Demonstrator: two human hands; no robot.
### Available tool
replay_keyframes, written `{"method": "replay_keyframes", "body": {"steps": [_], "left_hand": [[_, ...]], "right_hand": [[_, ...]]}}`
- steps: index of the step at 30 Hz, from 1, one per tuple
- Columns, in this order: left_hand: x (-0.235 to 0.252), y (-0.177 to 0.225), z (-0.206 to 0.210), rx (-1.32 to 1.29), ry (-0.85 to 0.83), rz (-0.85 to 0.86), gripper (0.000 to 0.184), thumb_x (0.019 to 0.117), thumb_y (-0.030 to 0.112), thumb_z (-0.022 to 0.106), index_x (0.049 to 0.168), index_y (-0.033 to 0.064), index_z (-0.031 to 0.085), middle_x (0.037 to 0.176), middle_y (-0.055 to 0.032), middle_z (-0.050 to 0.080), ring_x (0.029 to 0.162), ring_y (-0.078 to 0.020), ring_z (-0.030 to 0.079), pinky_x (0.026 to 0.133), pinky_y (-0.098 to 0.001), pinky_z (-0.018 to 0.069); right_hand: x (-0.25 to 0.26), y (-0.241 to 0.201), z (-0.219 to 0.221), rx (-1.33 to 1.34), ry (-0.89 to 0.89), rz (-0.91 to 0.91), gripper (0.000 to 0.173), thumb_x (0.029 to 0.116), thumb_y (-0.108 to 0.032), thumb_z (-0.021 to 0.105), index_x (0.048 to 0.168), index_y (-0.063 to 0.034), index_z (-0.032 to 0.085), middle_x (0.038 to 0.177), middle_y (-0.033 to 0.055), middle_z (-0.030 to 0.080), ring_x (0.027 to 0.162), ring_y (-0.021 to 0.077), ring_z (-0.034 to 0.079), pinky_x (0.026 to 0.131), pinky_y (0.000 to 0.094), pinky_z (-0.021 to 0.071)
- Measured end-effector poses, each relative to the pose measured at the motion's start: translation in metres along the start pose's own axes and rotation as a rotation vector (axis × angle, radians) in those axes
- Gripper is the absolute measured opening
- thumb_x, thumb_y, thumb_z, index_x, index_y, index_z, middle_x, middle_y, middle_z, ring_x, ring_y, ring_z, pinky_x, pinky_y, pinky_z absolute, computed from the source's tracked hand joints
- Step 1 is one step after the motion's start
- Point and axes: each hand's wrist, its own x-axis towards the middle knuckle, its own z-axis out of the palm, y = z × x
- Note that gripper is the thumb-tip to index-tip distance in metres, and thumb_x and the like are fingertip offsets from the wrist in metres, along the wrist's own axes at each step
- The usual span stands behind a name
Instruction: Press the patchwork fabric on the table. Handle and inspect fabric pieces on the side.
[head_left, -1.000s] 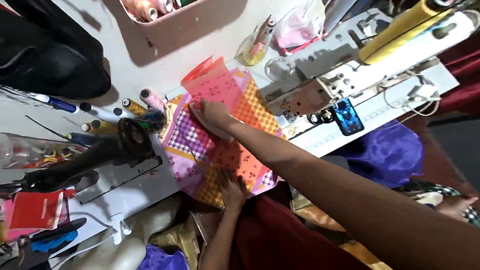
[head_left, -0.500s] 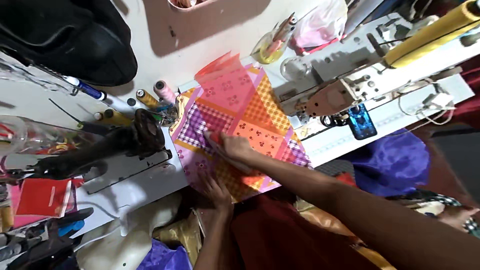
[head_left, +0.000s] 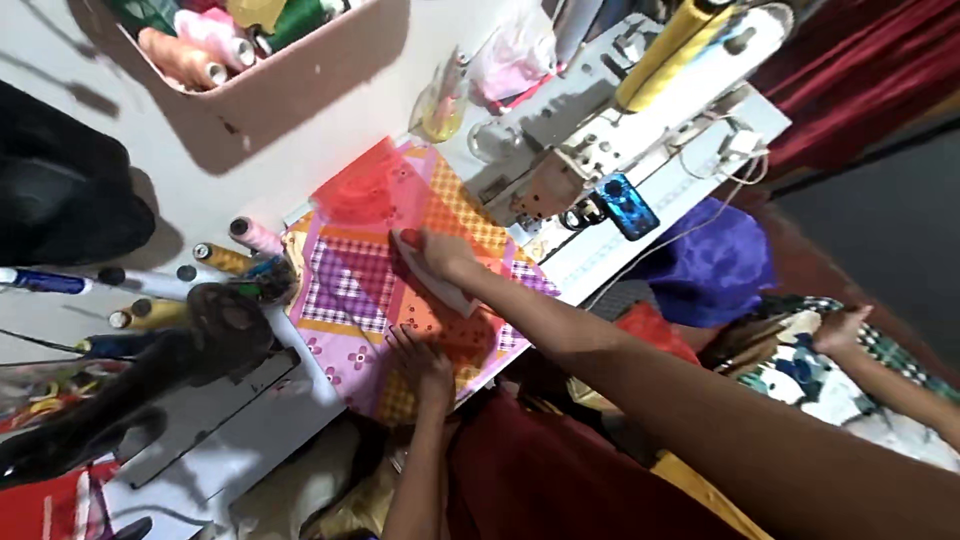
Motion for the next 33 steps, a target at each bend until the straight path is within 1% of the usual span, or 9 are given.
{"method": "replay_keyframes", "body": {"steps": [3, 9, 11, 18, 20, 23, 27, 29, 33], "left_hand": [[0.002, 0.000, -0.004, 0.029, -0.020, -0.020, 0.075, 0.1059, 0.048, 0.033, 0.155, -0.0086, 0.033, 0.162, -0.0311, 0.028, 0.152, -0.0476, 0.026, 0.122, -0.0627, 0.0188], [0.005, 0.004, -0.014, -0.107, 0.018, -0.101, 0.071, 0.1040, 0.037, 0.043, 0.156, -0.0096, 0.030, 0.162, -0.0301, 0.029, 0.152, -0.0450, 0.027, 0.125, -0.0572, 0.0166], [0.007, 0.011, -0.028, -0.123, -0.069, -0.172, 0.073, 0.1018, 0.036, 0.053, 0.157, -0.0055, 0.029, 0.164, -0.0268, 0.029, 0.152, -0.0426, 0.027, 0.124, -0.0548, 0.0202], [0.007, 0.034, -0.062, -0.367, -0.126, -0.404, 0.084, 0.0911, 0.019, 0.076, 0.155, -0.0085, 0.029, 0.152, -0.0348, 0.039, 0.142, -0.0452, 0.040, 0.118, -0.0499, 0.0357], [0.008, 0.036, -0.064, -0.446, -0.134, -0.420, 0.084, 0.0906, 0.014, 0.076, 0.154, -0.0118, 0.027, 0.146, -0.0353, 0.047, 0.134, -0.0424, 0.051, 0.113, -0.0479, 0.0414], [0.005, 0.036, -0.066, -0.440, -0.168, -0.483, 0.071, 0.0915, 0.018, 0.077, 0.146, -0.0112, 0.042, 0.131, -0.0319, 0.060, 0.120, -0.0403, 0.062, 0.106, -0.0500, 0.0482], [0.004, 0.044, -0.065, -0.380, -0.206, -0.557, 0.056, 0.0905, 0.024, 0.078, 0.132, -0.0079, 0.057, 0.130, -0.0284, 0.063, 0.122, -0.0385, 0.062, 0.106, -0.0519, 0.0475], [0.007, 0.049, -0.059, -0.333, -0.229, -0.602, 0.052, 0.0909, 0.025, 0.077, 0.130, -0.0049, 0.062, 0.132, -0.0257, 0.062, 0.127, -0.0376, 0.059, 0.108, -0.0529, 0.0457], [0.007, 0.061, -0.051, -0.317, -0.171, -0.668, 0.035, 0.0940, 0.026, 0.073, 0.117, -0.0005, 0.070, 0.126, -0.0235, 0.067, 0.122, -0.0382, 0.062, 0.104, -0.0563, 0.0477]], "right_hand": [[0.003, 0.043, -0.014, 0.038, 0.079, 0.073, 0.052, 0.1067, -0.047, 0.049, 0.142, -0.0091, 0.052, 0.117, 0.0261, 0.069, 0.111, 0.0479, 0.067, 0.087, 0.0675, 0.0522], [-0.044, 0.083, 0.003, 0.076, 0.110, 0.164, 0.049, 0.1066, -0.045, 0.048, 0.139, -0.0081, 0.053, 0.111, 0.0246, 0.070, 0.105, 0.0465, 0.069, 0.082, 0.0658, 0.0537], [-0.053, 0.098, 0.005, 0.076, 0.084, 0.208, 0.053, 0.1071, -0.047, 0.044, 0.142, -0.0089, 0.051, 0.115, 0.0256, 0.069, 0.107, 0.0471, 0.068, 0.084, 0.0658, 0.0535], [-0.099, 0.153, 0.013, 0.058, 0.069, 0.227, 0.054, 0.1065, -0.048, 0.048, 0.144, -0.0090, 0.050, 0.119, 0.0257, 0.068, 0.112, 0.0466, 0.066, 0.090, 0.0649, 0.0520], [-0.116, 0.179, 0.013, 0.077, 0.035, 0.215, 0.059, 0.1052, -0.052, 0.048, 0.148, -0.0113, 0.049, 0.124, 0.0256, 0.067, 0.116, 0.0467, 0.065, 0.093, 0.0658, 0.0500], [-0.135, 0.234, 0.003, 0.208, 0.103, 0.239, 0.061, 0.1021, -0.053, 0.056, 0.142, -0.0061, 0.055, 0.120, 0.0285, 0.067, 0.113, 0.0485, 0.065, 0.093, 0.0684, 0.0491], [-0.161, 0.283, -0.036, 0.352, 0.309, 0.242, 0.058, 0.0967, -0.048, 0.069, 0.120, 0.0052, 0.065, 0.107, 0.0305, 0.068, 0.101, 0.0474, 0.066, 0.090, 0.0676, 0.0495], [-0.174, 0.303, -0.044, 0.438, 0.508, 0.111, 0.054, 0.0947, -0.041, 0.073, 0.120, 0.0057, 0.064, 0.101, 0.0288, 0.069, 0.094, 0.0435, 0.068, 0.086, 0.0641, 0.0521], [-0.187, 0.337, -0.035, 0.898, 0.652, -0.165, 0.049, 0.0910, -0.019, 0.075, 0.127, 0.0056, 0.054, 0.113, 0.0188, 0.065, 0.097, 0.0201, 0.067, 0.085, 0.0374, 0.0575]]}}
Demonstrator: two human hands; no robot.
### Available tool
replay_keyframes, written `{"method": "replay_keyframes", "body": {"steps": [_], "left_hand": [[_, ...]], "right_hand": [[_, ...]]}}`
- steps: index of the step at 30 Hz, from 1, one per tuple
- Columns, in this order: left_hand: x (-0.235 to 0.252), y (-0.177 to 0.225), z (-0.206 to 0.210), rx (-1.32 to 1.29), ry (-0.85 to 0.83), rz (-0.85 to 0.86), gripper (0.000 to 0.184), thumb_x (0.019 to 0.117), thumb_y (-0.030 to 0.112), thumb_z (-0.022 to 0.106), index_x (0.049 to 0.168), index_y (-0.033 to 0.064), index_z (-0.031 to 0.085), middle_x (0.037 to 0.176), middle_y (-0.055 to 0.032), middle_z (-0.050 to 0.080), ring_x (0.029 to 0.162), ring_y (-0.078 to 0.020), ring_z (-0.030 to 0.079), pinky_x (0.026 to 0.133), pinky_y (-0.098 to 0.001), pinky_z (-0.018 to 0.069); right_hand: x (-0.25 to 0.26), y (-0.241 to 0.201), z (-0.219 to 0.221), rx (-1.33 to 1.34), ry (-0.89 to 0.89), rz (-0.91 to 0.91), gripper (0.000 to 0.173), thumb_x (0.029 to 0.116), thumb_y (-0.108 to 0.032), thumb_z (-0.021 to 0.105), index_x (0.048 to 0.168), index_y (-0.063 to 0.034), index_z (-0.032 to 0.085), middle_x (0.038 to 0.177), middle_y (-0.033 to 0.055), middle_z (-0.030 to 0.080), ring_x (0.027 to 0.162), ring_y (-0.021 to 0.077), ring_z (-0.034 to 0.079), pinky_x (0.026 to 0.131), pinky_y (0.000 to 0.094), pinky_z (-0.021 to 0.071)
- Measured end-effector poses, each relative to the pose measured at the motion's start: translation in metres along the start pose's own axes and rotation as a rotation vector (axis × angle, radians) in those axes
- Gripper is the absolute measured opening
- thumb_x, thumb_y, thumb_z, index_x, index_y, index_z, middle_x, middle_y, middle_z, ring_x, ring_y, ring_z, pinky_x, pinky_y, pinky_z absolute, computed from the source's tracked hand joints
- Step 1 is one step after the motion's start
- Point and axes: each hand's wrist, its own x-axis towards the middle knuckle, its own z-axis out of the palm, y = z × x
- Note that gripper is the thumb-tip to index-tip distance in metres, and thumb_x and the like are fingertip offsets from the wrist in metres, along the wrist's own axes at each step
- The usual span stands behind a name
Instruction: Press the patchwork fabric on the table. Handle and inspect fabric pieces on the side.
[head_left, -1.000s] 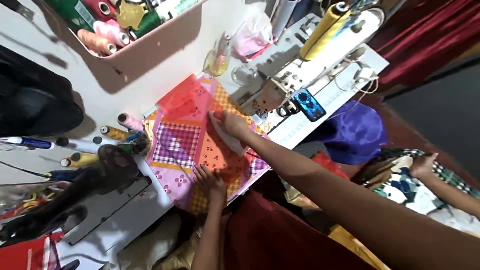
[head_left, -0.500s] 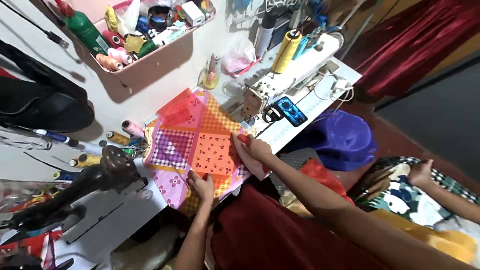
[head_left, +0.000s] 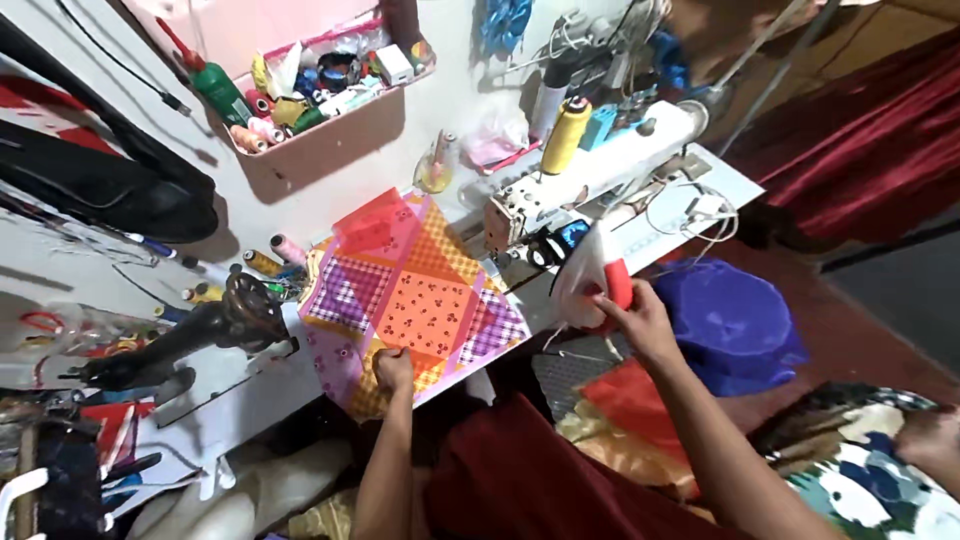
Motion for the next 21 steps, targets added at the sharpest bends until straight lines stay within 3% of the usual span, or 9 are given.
{"method": "replay_keyframes", "body": {"steps": [3, 5, 7, 13, 16, 19, 21], "left_hand": [[-0.005, 0.004, 0.010, -0.033, 0.103, -0.053, 0.039, 0.0926, 0.023, 0.076, 0.120, -0.0039, 0.068, 0.132, -0.0277, 0.062, 0.129, -0.0408, 0.056, 0.108, -0.0543, 0.0447], [-0.008, 0.008, 0.017, -0.095, 0.172, -0.109, 0.062, 0.0913, 0.021, 0.077, 0.139, -0.0095, 0.052, 0.145, -0.0330, 0.049, 0.140, -0.0434, 0.045, 0.117, -0.0520, 0.0367], [-0.010, 0.014, 0.019, -0.116, 0.181, -0.178, 0.072, 0.0925, 0.023, 0.076, 0.147, -0.0097, 0.041, 0.148, -0.0324, 0.046, 0.141, -0.0419, 0.044, 0.118, -0.0502, 0.0362], [-0.013, 0.018, 0.016, -0.269, 0.136, -0.296, 0.046, 0.0935, 0.012, 0.071, 0.131, -0.0098, 0.057, 0.133, -0.0316, 0.059, 0.128, -0.0417, 0.057, 0.106, -0.0551, 0.0471], [-0.021, 0.009, 0.009, -0.396, 0.093, -0.221, 0.041, 0.0990, 0.014, 0.066, 0.132, -0.0097, 0.058, 0.133, -0.0311, 0.060, 0.126, -0.0410, 0.058, 0.107, -0.0544, 0.0458], [-0.043, -0.008, -0.003, -0.552, 0.031, -0.204, 0.039, 0.1039, 0.015, 0.060, 0.133, -0.0099, 0.055, 0.130, -0.0299, 0.060, 0.118, -0.0369, 0.061, 0.102, -0.0509, 0.0493], [-0.063, -0.022, -0.015, -0.669, -0.024, -0.234, 0.037, 0.1045, 0.016, 0.059, 0.132, -0.0082, 0.055, 0.122, -0.0258, 0.063, 0.105, -0.0296, 0.064, 0.091, -0.0449, 0.0542]], "right_hand": [[-0.002, 0.022, -0.005, 0.288, -0.011, 0.086, 0.049, 0.0911, -0.007, 0.072, 0.133, 0.0027, 0.048, 0.114, 0.0132, 0.062, 0.094, 0.0168, 0.067, 0.077, 0.0349, 0.0609], [0.002, 0.037, 0.002, 0.362, 0.000, 0.084, 0.049, 0.0910, -0.006, 0.070, 0.133, 0.0031, 0.046, 0.115, 0.0133, 0.061, 0.095, 0.0170, 0.067, 0.079, 0.0353, 0.0611], [0.007, 0.050, 0.014, 0.422, 0.021, 0.090, 0.051, 0.0914, -0.005, 0.069, 0.135, 0.0038, 0.043, 0.116, 0.0143, 0.060, 0.095, 0.0177, 0.068, 0.079, 0.0363, 0.0620], [0.010, 0.073, 0.039, 0.417, 0.051, 0.054, 0.052, 0.0913, -0.006, 0.070, 0.134, 0.0064, 0.043, 0.117, 0.0164, 0.059, 0.100, 0.0164, 0.066, 0.086, 0.0334, 0.0595], [0.009, 0.075, 0.039, 0.338, 0.058, 0.022, 0.057, 0.0938, -0.011, 0.069, 0.138, 0.0092, 0.041, 0.123, 0.0208, 0.058, 0.108, 0.0186, 0.064, 0.093, 0.0331, 0.0565], [-0.001, 0.077, 0.036, 0.254, 0.084, 0.046, 0.073, 0.0926, -0.014, 0.073, 0.148, 0.0110, 0.032, 0.137, 0.0278, 0.053, 0.121, 0.0247, 0.060, 0.101, 0.0355, 0.0525], [-0.024, 0.077, 0.038, 0.232, 0.072, 0.167, 0.070, 0.0932, -0.015, 0.074, 0.145, 0.0113, 0.035, 0.130, 0.0268, 0.056, 0.114, 0.0245, 0.061, 0.097, 0.0364, 0.0539]]}}
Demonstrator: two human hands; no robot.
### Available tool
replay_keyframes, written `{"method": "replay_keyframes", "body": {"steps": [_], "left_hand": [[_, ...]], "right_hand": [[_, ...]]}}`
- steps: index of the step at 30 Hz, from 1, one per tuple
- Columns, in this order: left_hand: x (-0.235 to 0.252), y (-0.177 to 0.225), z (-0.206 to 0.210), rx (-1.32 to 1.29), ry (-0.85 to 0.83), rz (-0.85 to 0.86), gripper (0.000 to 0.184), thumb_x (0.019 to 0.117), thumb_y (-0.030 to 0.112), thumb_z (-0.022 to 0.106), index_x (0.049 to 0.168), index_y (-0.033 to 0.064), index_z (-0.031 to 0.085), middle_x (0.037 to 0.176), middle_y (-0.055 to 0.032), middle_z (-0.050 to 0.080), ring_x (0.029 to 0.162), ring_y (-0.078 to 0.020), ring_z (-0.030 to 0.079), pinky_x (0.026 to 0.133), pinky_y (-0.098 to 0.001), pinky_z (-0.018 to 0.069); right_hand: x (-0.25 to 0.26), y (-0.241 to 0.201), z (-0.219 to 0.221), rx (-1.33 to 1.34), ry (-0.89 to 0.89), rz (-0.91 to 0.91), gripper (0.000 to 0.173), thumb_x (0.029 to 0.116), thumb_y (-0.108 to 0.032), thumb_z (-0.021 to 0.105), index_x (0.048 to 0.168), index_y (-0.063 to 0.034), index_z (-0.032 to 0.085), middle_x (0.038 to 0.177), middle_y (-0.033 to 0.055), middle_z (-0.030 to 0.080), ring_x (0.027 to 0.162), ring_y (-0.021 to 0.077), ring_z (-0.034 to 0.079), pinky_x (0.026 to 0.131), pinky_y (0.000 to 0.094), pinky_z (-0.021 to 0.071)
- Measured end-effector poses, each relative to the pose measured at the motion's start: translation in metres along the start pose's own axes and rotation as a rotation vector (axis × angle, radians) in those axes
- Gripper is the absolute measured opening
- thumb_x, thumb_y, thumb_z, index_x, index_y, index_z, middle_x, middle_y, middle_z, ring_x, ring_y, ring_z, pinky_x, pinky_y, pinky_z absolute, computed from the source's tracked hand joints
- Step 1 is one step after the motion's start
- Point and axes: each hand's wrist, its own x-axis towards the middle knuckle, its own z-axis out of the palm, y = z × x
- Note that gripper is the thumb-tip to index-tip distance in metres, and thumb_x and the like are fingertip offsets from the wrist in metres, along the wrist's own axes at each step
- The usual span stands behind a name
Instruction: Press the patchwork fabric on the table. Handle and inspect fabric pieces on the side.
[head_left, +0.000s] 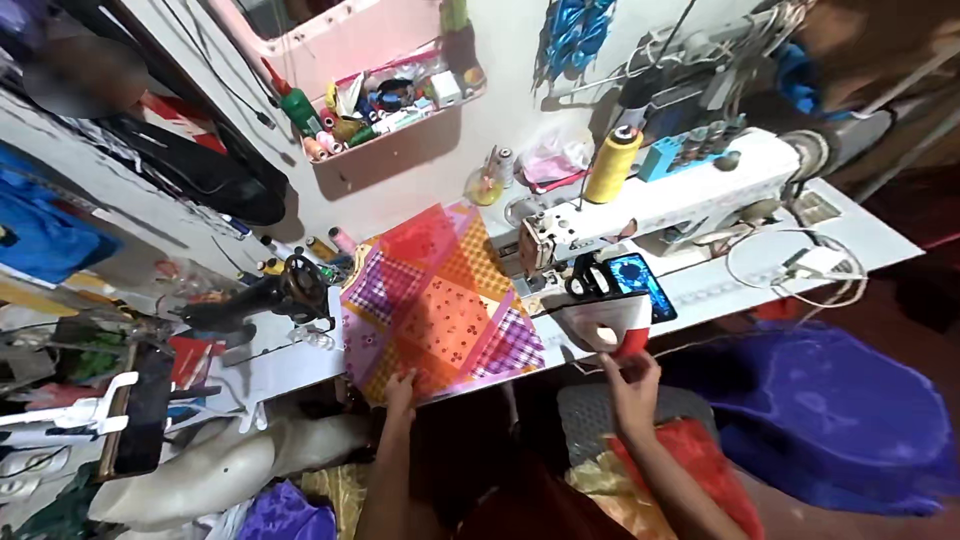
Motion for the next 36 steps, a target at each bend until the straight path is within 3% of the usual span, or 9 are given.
{"method": "replay_keyframes", "body": {"steps": [5, 11, 14, 20, 26, 28, 30, 33, 36], "left_hand": [[-0.047, -0.033, -0.061, -0.248, -0.228, -0.153, 0.031, 0.1062, 0.015, 0.053, 0.133, -0.0018, 0.052, 0.105, -0.0114, 0.068, 0.086, -0.0146, 0.068, 0.078, -0.0319, 0.0582], [-0.116, -0.098, -0.151, -0.250, -0.326, -0.144, 0.019, 0.1050, 0.008, 0.052, 0.120, -0.0001, 0.060, 0.094, -0.0044, 0.072, 0.083, -0.0108, 0.070, 0.079, -0.0299, 0.0598], [-0.149, -0.145, -0.198, -0.194, -0.325, -0.191, 0.018, 0.1052, 0.007, 0.052, 0.117, -0.0002, 0.063, 0.088, -0.0023, 0.072, 0.078, -0.0086, 0.069, 0.077, -0.0275, 0.0588], [-0.255, -0.239, -0.311, -0.251, -0.067, -0.143, 0.027, 0.1022, 0.005, 0.055, 0.127, -0.0058, 0.059, 0.109, -0.0112, 0.070, 0.095, -0.0134, 0.068, 0.089, -0.0324, 0.0573], [-0.297, -0.361, -0.414, -0.141, -0.031, -0.093, 0.046, 0.1125, 0.027, 0.036, 0.144, -0.0043, 0.050, 0.141, -0.0218, 0.058, 0.128, -0.0278, 0.058, 0.109, -0.0436, 0.0469], [-0.324, -0.310, -0.434, -0.292, 0.063, -0.115, 0.051, 0.1134, 0.022, 0.021, 0.148, -0.0108, 0.039, 0.148, -0.0280, 0.050, 0.136, -0.0340, 0.052, 0.112, -0.0441, 0.0440], [-0.340, -0.223, -0.454, -0.345, 0.200, -0.348, 0.047, 0.1140, 0.019, 0.021, 0.151, -0.0039, 0.040, 0.152, -0.0198, 0.049, 0.140, -0.0266, 0.048, 0.116, -0.0385, 0.0365], [-0.294, -0.326, -0.508, -0.498, 0.039, 0.228, 0.068, 0.1117, 0.038, 0.007, 0.154, -0.0133, 0.020, 0.156, -0.0289, 0.039, 0.142, -0.0263, 0.047, 0.112, -0.0349, 0.0428], [-0.245, -0.365, -0.544, -0.872, 0.153, 0.282, 0.097, 0.0990, 0.071, 0.002, 0.153, -0.0046, 0.031, 0.146, -0.0161, 0.056, 0.127, -0.0162, 0.059, 0.103, -0.0333, 0.0498]], "right_hand": [[-0.063, 0.033, 0.031, -0.053, -0.498, 0.488, 0.046, 0.1061, -0.032, 0.057, 0.134, 0.0044, 0.054, 0.122, 0.0221, 0.066, 0.108, 0.0284, 0.067, 0.092, 0.0460, 0.0558], [-0.082, 0.024, 0.133, 0.031, -0.986, 0.644, 0.067, 0.1111, -0.053, 0.018, 0.151, -0.0039, 0.040, 0.140, 0.0129, 0.060, 0.125, 0.0209, 0.060, 0.104, 0.0428, 0.0490], [-0.116, 0.031, 0.169, 0.136, -0.957, 0.643, 0.057, 0.1110, -0.052, 0.020, 0.127, -0.0089, 0.054, 0.099, 0.0043, 0.068, 0.087, 0.0140, 0.066, 0.078, 0.0354, 0.0572], [-0.247, 0.031, 0.206, -0.217, -1.066, 0.536, 0.032, 0.1051, -0.022, 0.059, 0.127, 0.0016, 0.060, 0.098, 0.0093, 0.068, 0.082, 0.0133, 0.066, 0.075, 0.0331, 0.0575], [-0.455, -0.036, 0.250, -0.294, -1.727, 0.309, 0.019, 0.1047, -0.009, 0.057, 0.118, 0.0035, 0.063, 0.100, 0.0049, 0.072, 0.087, 0.0098, 0.071, 0.082, 0.0283, 0.0606], [-0.511, -0.061, 0.267, -0.319, -1.954, 0.237, 0.016, 0.1024, -0.005, 0.058, 0.114, 0.0035, 0.064, 0.102, 0.0034, 0.069, 0.091, 0.0087, 0.068, 0.086, 0.0287, 0.0598], [-0.559, -0.078, 0.285, -0.280, -2.080, 0.223, 0.010, 0.0994, -0.003, 0.059, 0.105, -0.0027, 0.067, 0.094, -0.0021, 0.071, 0.086, 0.0060, 0.069, 0.082, 0.0272, 0.0600], [-0.617, -0.082, 0.318, -0.222, -2.184, 0.284, 0.013, 0.0995, -0.002, 0.055, 0.100, -0.0078, 0.067, 0.090, -0.0038, 0.072, 0.083, 0.0070, 0.069, 0.079, 0.0280, 0.0605], [-0.658, -0.070, 0.358, -0.174, -2.200, 0.320, 0.015, 0.0997, -0.004, 0.053, 0.104, -0.0069, 0.067, 0.092, 0.0015, 0.074, 0.082, 0.0123, 0.072, 0.078, 0.0313, 0.0622]]}}
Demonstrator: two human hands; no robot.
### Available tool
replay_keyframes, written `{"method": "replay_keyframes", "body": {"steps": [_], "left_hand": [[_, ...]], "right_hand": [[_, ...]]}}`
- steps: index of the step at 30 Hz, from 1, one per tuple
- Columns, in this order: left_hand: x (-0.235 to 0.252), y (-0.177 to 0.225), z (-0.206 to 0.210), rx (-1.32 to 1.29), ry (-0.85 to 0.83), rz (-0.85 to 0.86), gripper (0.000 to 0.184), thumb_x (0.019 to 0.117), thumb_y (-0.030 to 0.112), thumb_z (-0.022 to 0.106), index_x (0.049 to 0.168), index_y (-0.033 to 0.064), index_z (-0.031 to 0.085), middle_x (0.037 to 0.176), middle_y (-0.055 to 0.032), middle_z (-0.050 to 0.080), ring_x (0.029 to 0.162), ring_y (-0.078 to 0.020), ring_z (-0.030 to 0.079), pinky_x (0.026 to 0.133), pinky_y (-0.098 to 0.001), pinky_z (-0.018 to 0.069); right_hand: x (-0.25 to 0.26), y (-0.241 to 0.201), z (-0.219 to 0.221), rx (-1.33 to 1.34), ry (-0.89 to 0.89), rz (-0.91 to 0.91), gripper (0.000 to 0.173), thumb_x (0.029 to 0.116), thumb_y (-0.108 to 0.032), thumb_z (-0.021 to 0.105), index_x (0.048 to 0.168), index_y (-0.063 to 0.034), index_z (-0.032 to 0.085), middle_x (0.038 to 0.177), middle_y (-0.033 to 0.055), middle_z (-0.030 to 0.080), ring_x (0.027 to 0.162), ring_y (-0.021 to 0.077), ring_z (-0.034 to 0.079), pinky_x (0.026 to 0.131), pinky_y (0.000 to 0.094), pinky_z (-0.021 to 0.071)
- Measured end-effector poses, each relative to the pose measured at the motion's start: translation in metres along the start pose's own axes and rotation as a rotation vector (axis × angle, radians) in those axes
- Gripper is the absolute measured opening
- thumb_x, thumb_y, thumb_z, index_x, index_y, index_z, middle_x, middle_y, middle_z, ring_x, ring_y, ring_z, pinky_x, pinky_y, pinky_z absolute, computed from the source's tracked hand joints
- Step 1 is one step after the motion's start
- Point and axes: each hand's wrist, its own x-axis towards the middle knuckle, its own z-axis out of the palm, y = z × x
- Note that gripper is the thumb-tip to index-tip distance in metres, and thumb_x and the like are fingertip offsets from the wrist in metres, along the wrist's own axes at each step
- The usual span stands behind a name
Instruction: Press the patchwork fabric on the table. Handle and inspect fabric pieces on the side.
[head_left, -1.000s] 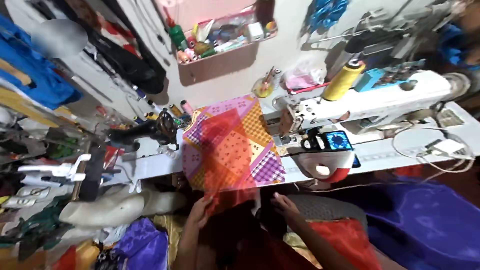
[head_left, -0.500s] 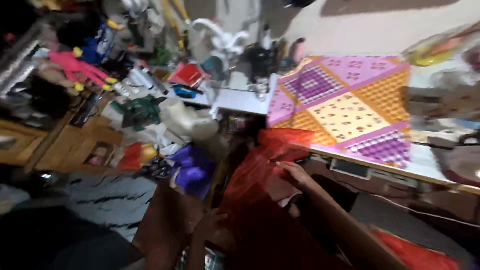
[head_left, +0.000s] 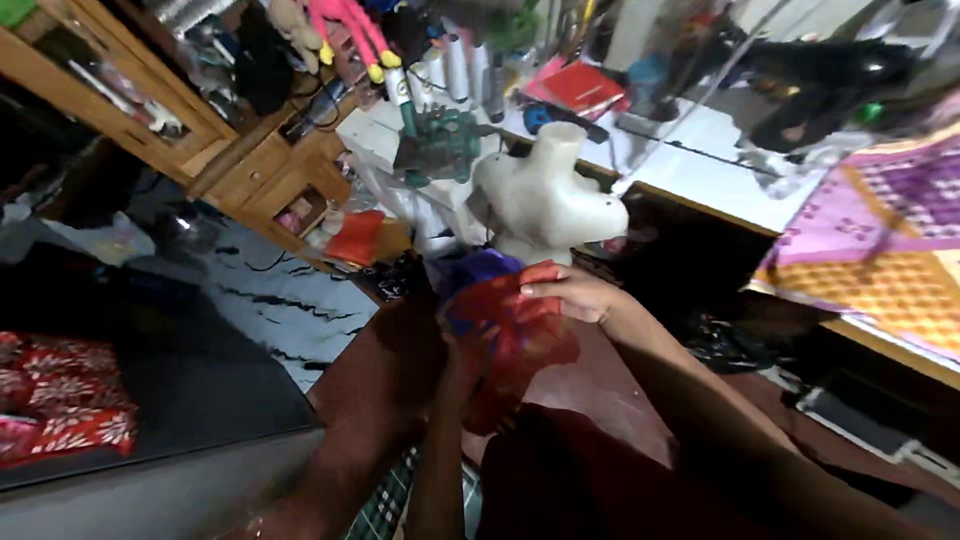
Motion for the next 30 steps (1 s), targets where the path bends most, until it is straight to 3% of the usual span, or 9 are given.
{"method": "replay_keyframes", "body": {"steps": [4, 8, 13, 15, 19, 21, 25, 27, 30], "left_hand": [[0.060, 0.045, -0.047, 0.037, -0.055, -0.052, 0.109, 0.0944, 0.073, -0.010, 0.146, -0.0068, 0.043, 0.138, -0.0178, 0.061, 0.121, -0.0215, 0.063, 0.099, -0.0396, 0.0541], [0.124, 0.106, -0.082, 0.074, -0.024, -0.220, 0.098, 0.0995, 0.063, -0.013, 0.153, -0.0010, 0.038, 0.144, -0.0205, 0.056, 0.126, -0.0251, 0.059, 0.102, -0.0430, 0.0515], [0.196, 0.178, -0.166, 0.169, 0.136, 0.018, 0.038, 0.1113, 0.014, 0.034, 0.147, 0.0026, 0.042, 0.113, -0.0044, 0.063, 0.095, -0.0078, 0.064, 0.088, -0.0273, 0.0546], [0.226, 0.198, -0.207, -0.129, 0.281, -0.001, 0.033, 0.1126, 0.031, 0.030, 0.127, 0.0130, 0.053, 0.099, 0.0060, 0.069, 0.090, -0.0063, 0.068, 0.086, -0.0285, 0.0575], [0.278, 0.216, -0.259, -0.088, 0.344, -0.174, 0.069, 0.1096, 0.055, 0.019, 0.155, 0.0058, 0.034, 0.154, -0.0131, 0.048, 0.137, -0.0231, 0.051, 0.111, -0.0433, 0.0439], [0.299, 0.226, -0.268, -0.019, 0.196, -0.169, 0.082, 0.1049, 0.064, 0.012, 0.158, 0.0037, 0.028, 0.154, -0.0178, 0.047, 0.136, -0.0258, 0.052, 0.109, -0.0449, 0.0464], [0.349, 0.265, -0.304, 0.173, -0.133, 0.019, 0.111, 0.0895, 0.085, 0.032, 0.150, -0.0073, 0.033, 0.131, -0.0167, 0.066, 0.115, -0.0185, 0.066, 0.095, -0.0379, 0.0555], [0.381, 0.296, -0.336, 0.334, -0.205, 0.059, 0.069, 0.1087, 0.050, 0.029, 0.150, -0.0050, 0.038, 0.129, -0.0168, 0.065, 0.114, -0.0186, 0.065, 0.097, -0.0388, 0.0547], [0.426, 0.332, -0.376, 0.610, -0.197, 0.111, 0.042, 0.1075, 0.017, 0.047, 0.142, -0.0067, 0.050, 0.135, -0.0212, 0.061, 0.122, -0.0205, 0.060, 0.106, -0.0352, 0.0499]], "right_hand": [[0.075, 0.011, -0.015, 0.091, 0.005, -0.042, 0.021, 0.0942, -0.013, 0.060, 0.113, -0.0113, 0.068, 0.100, 0.0031, 0.077, 0.089, 0.0142, 0.073, 0.083, 0.0328, 0.0622], [0.161, 0.007, -0.019, 0.099, 0.143, -0.018, 0.015, 0.0908, -0.010, 0.062, 0.104, -0.0138, 0.068, 0.091, -0.0055, 0.075, 0.084, 0.0044, 0.070, 0.081, 0.0258, 0.0605], [0.273, -0.020, 0.001, -0.005, 0.228, 0.025, 0.020, 0.0964, -0.009, 0.054, 0.112, -0.0098, 0.065, 0.090, -0.0054, 0.071, 0.082, 0.0019, 0.066, 0.078, 0.0234, 0.0578], [0.313, -0.032, 0.008, 0.089, 0.211, 0.017, 0.018, 0.0939, -0.015, 0.057, 0.110, -0.0150, 0.064, 0.089, -0.0071, 0.072, 0.081, 0.0009, 0.067, 0.076, 0.0223, 0.0583], [0.393, -0.038, 0.027, 0.525, 0.134, -0.267, 0.008, 0.0839, -0.022, 0.072, 0.091, -0.0250, 0.073, 0.086, -0.0073, 0.075, 0.079, 0.0013, 0.070, 0.072, 0.0224, 0.0598], [0.432, -0.035, 0.031, 0.671, 0.096, -0.442, 0.010, 0.0840, -0.023, 0.075, 0.094, -0.0238, 0.076, 0.089, -0.0058, 0.076, 0.081, 0.0036, 0.072, 0.072, 0.0248, 0.0616], [0.485, -0.026, 0.040, 0.745, 0.208, -0.558, 0.009, 0.0863, -0.024, 0.072, 0.094, -0.0204, 0.076, 0.087, -0.0033, 0.076, 0.079, 0.0057, 0.072, 0.070, 0.0265, 0.0619], [0.508, -0.034, 0.048, 0.774, 0.290, -0.543, 0.011, 0.0835, -0.025, 0.074, 0.092, -0.0183, 0.076, 0.086, -0.0009, 0.076, 0.078, 0.0071, 0.073, 0.070, 0.0271, 0.0624], [0.543, -0.044, 0.058, 0.759, 0.335, -0.518, 0.010, 0.0794, -0.024, 0.077, 0.089, -0.0196, 0.077, 0.083, -0.0024, 0.076, 0.075, 0.0057, 0.072, 0.068, 0.0252, 0.0614]]}}
